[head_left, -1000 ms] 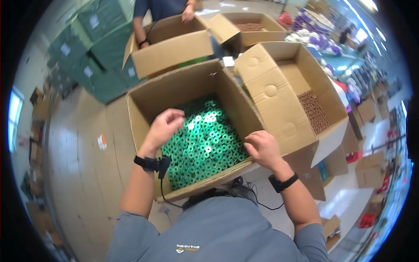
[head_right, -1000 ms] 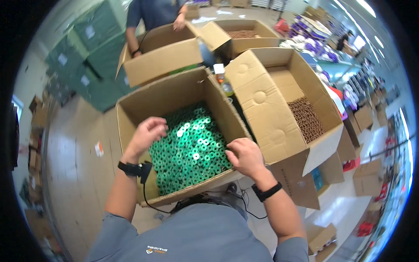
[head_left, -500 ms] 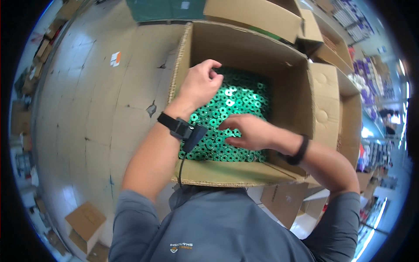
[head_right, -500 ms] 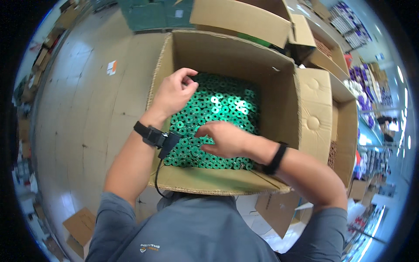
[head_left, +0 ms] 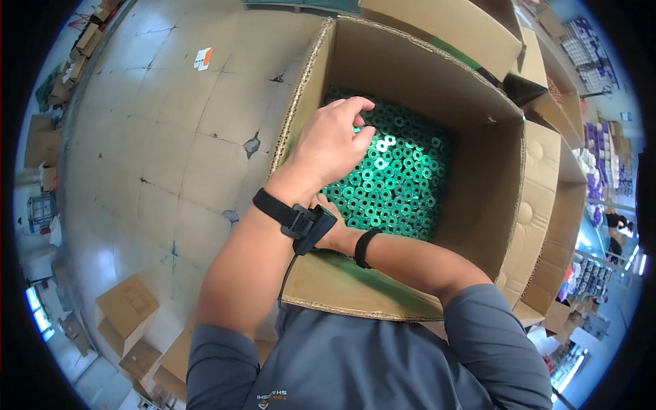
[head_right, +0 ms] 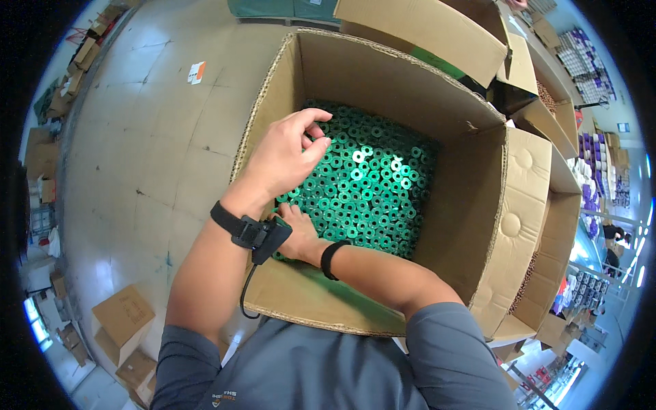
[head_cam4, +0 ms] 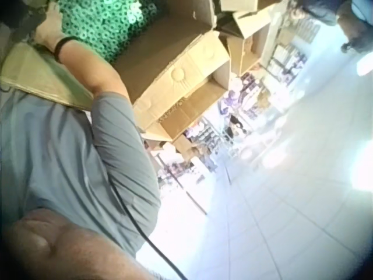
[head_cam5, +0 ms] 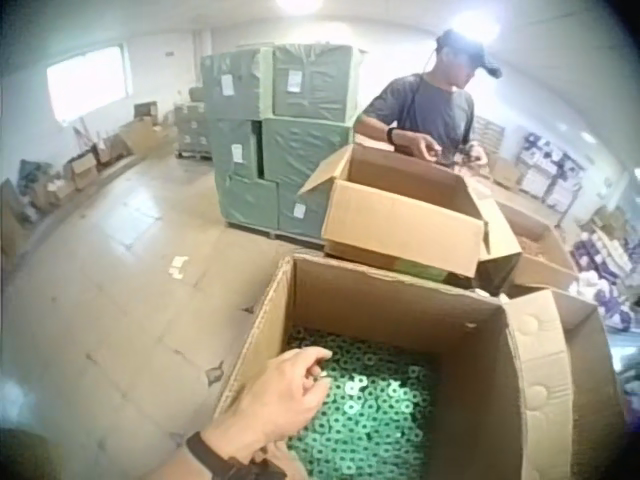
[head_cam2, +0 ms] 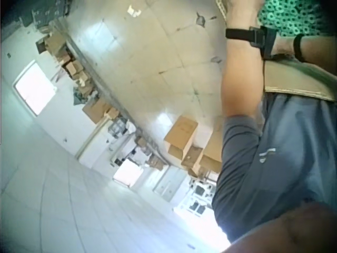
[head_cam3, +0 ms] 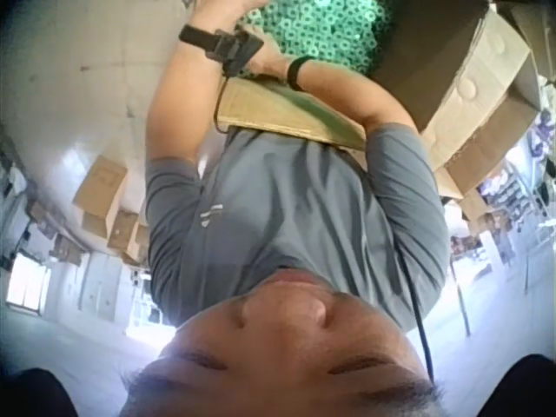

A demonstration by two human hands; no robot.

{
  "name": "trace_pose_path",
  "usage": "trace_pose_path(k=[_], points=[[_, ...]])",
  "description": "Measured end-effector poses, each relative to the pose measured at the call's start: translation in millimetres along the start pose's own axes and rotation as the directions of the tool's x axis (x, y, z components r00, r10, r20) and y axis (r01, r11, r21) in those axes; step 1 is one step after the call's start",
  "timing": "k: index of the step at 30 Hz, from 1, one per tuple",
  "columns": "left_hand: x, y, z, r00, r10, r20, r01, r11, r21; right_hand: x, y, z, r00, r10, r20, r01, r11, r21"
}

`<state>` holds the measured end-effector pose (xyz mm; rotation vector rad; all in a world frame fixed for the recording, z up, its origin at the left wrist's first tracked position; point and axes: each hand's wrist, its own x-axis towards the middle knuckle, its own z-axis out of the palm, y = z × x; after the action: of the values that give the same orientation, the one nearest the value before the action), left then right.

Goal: The person sorts small green plastic rings and metallic fasteners by hand. They pick items from a large cardboard box filled with green rings, inspect them, and place them into a smaller box containing metallic fasteners. The person repeats this process, occasionally holding a handful of items before transferring them.

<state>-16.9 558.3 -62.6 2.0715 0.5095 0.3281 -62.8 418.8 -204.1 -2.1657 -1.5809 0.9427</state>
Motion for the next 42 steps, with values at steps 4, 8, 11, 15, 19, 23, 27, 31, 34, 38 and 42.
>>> trace_pose_path(k=[4,8,11,15,19,23,27,31,34,38,42], points=[[2,6,-1,1.000,-0.003,0.026,0.003,1.000,-0.003,3,22,50,0.973,-0.131,-0.189,0.145,0.987,0.062],[3,9,-1,0.999,0.008,0.043,-0.008,1.000,-0.004,12,31,80,0.973,0.027,-0.229,0.096,0.856,0.508],[1,-1,3,1.000,0.008,0.020,-0.008,1.000,-0.017,-3,4,27,0.987,0.083,-0.137,-0.057,0.981,0.183],[1,4,3,0.998,-0.037,0.042,0.038,0.999,-0.013,-3,1,21,0.989,0.115,-0.097,-0.099,0.983,0.154],[0,8,1,0.995,-0.074,0.063,0.077,0.996,-0.053,-1,3,22,0.993,0.063,-0.096,-0.039,0.973,0.227],[1,3,2,0.998,-0.042,0.055,0.043,0.999,-0.026,-5,-8,8,0.986,0.162,-0.032,-0.155,0.973,0.170],[3,6,3,0.998,-0.030,0.057,0.031,0.999,-0.008,3,2,28,0.992,0.075,-0.098,-0.059,0.986,0.153],[3,5,2,0.997,-0.033,0.063,0.034,0.999,-0.011,1,4,33,0.985,0.065,-0.162,-0.037,0.985,0.170],[3,4,3,0.998,-0.034,0.054,0.034,0.999,0.004,0,-2,20,0.987,0.106,-0.119,-0.083,0.980,0.179],[4,6,3,0.998,-0.030,0.051,0.030,1.000,-0.007,3,10,36,0.973,0.005,-0.232,0.049,0.973,0.224],[4,4,2,0.999,-0.027,0.045,0.027,1.000,-0.004,-1,16,37,0.965,-0.091,-0.247,0.135,0.976,0.169]])
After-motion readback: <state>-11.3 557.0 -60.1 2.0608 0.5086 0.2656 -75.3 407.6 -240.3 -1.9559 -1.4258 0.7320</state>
